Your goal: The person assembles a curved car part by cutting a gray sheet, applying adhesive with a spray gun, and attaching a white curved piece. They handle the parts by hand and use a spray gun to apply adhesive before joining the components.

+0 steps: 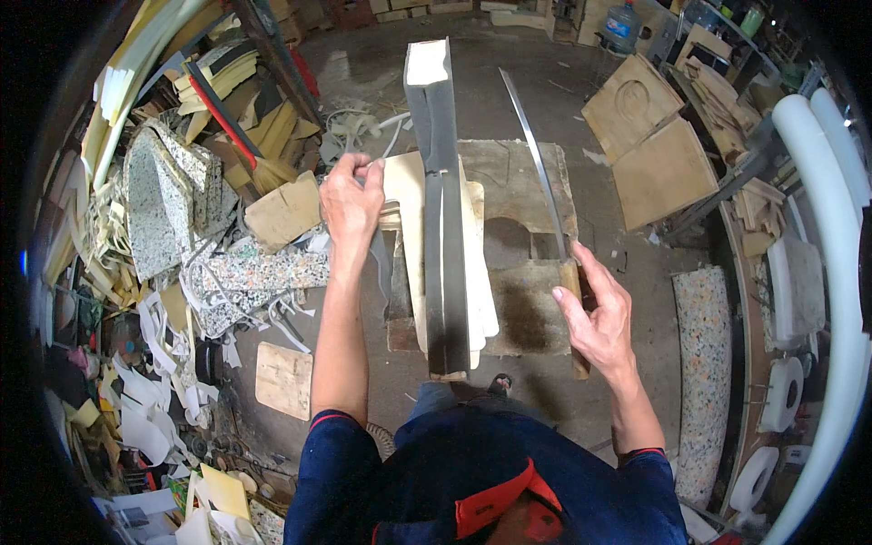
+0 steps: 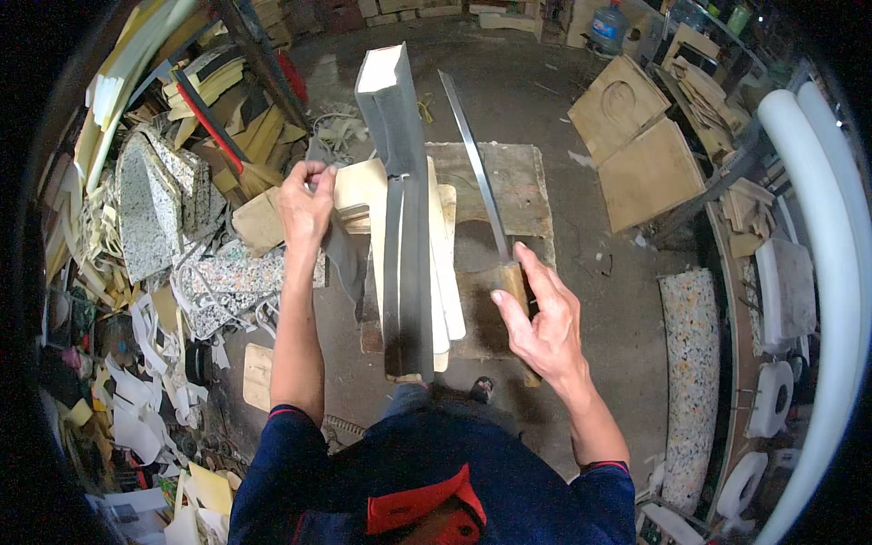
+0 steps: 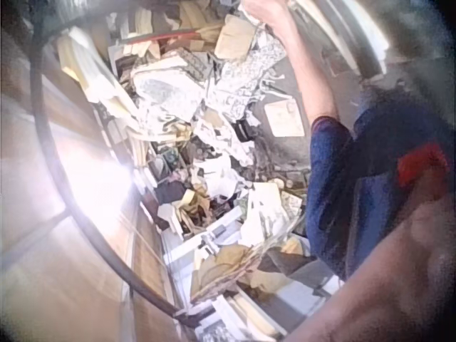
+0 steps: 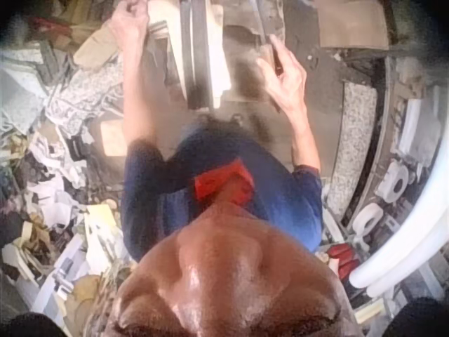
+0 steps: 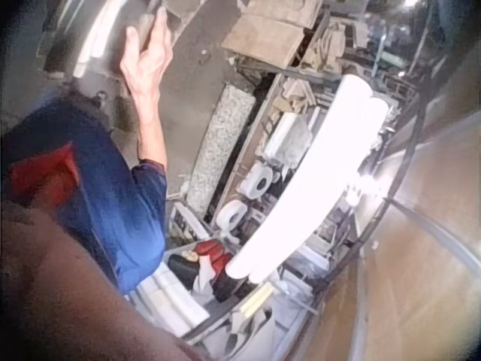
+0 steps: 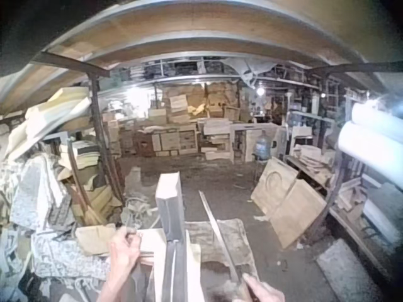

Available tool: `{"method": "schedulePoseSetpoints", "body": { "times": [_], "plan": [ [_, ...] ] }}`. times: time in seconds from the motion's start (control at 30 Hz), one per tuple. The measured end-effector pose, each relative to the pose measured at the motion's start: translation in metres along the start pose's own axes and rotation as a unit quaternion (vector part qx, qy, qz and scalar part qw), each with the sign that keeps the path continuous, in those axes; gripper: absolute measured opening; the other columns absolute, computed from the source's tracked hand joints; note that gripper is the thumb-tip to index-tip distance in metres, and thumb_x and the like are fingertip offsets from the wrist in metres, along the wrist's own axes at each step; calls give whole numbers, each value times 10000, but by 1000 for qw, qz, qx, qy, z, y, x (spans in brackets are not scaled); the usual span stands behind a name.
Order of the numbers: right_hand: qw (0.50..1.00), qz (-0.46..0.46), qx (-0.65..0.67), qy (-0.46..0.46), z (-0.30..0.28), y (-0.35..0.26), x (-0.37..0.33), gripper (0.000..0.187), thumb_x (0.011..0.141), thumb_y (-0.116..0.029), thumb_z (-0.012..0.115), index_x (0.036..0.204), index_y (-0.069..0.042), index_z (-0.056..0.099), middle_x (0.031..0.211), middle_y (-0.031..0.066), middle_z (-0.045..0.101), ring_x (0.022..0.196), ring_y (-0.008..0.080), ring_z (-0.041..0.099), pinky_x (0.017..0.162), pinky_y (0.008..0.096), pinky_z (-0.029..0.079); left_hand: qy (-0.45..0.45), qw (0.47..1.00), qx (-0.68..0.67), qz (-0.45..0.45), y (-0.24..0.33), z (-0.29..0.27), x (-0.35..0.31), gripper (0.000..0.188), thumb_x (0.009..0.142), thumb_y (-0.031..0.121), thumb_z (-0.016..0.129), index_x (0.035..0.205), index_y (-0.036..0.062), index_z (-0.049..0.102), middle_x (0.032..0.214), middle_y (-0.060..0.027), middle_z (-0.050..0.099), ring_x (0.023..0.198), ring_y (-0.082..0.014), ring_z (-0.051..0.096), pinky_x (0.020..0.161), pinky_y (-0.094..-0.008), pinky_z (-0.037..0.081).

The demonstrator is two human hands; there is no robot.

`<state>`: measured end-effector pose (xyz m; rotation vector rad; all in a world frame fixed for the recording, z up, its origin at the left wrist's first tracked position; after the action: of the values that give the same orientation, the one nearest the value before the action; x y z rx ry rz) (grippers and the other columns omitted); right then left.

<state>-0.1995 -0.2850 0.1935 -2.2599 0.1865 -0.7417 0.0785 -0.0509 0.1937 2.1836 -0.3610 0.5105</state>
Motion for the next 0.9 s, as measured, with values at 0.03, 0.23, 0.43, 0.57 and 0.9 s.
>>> {"method": "schedulePoseSetpoints", "body": {
  "times": [0.03, 0.23, 0.43, 0.57, 0.9],
  "plan": [
    [999, 27, 21, -3, 4, -4, 4, 554, 837, -95, 736, 1337, 64, 561, 1105, 232, 684, 1007, 310, 692, 886, 371, 529, -6, 1000, -1, -1, 1, -2, 7, 444, 841, 335, 775, 1140, 18, 691, 903, -173, 731, 782, -274, 718, 719, -397, 561],
    [994, 88, 52, 48, 28, -15, 23, 503, 843, -99, 726, 1295, 70, 586, 1077, 218, 692, 981, 273, 690, 864, 359, 528, -238, 965, 96, -61, -3, 59, -57, 1067, 734, 744, 712, 1342, -113, 529, 989, -321, 692, 970, -415, 709, 848, -512, 555],
    [985, 142, 63, 74, 52, 3, 13, 470, 855, -114, 724, 1276, 58, 607, 1051, 203, 693, 956, 249, 686, 856, 334, 525, -320, 935, 141, -59, -6, 91, -83, 1266, 713, 683, 777, 1413, -252, 287, 957, -332, 690, 913, -429, 717, 815, -485, 574],
    [969, 223, 83, 72, 63, 24, -7, 475, 883, -130, 713, 1306, 51, 599, 1120, 204, 699, 1015, 241, 683, 902, 342, 521, -338, 921, 187, -49, -4, 94, -77, 1209, 730, 547, 818, 1437, -246, 241, 983, -305, 700, 920, -401, 723, 812, -447, 581],
    [952, 278, 71, 108, 0, 80, -56, 423, 929, -124, 662, 1324, 15, 604, 1174, 168, 704, 1083, 198, 651, 949, 328, 501, -397, 876, 272, 26, -22, 51, -44, 997, 723, 403, 736, 1499, -79, 337, 1064, -269, 692, 992, -374, 699, 894, -444, 567]
  ]
}}
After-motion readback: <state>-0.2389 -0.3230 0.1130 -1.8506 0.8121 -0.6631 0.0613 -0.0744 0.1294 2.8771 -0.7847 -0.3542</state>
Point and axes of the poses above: each hand's wrist, its own x-axis towards the middle knuckle, its own z-axis out of the palm, y = z × x, the point moved 4 cm from there along x, towards the middle knuckle
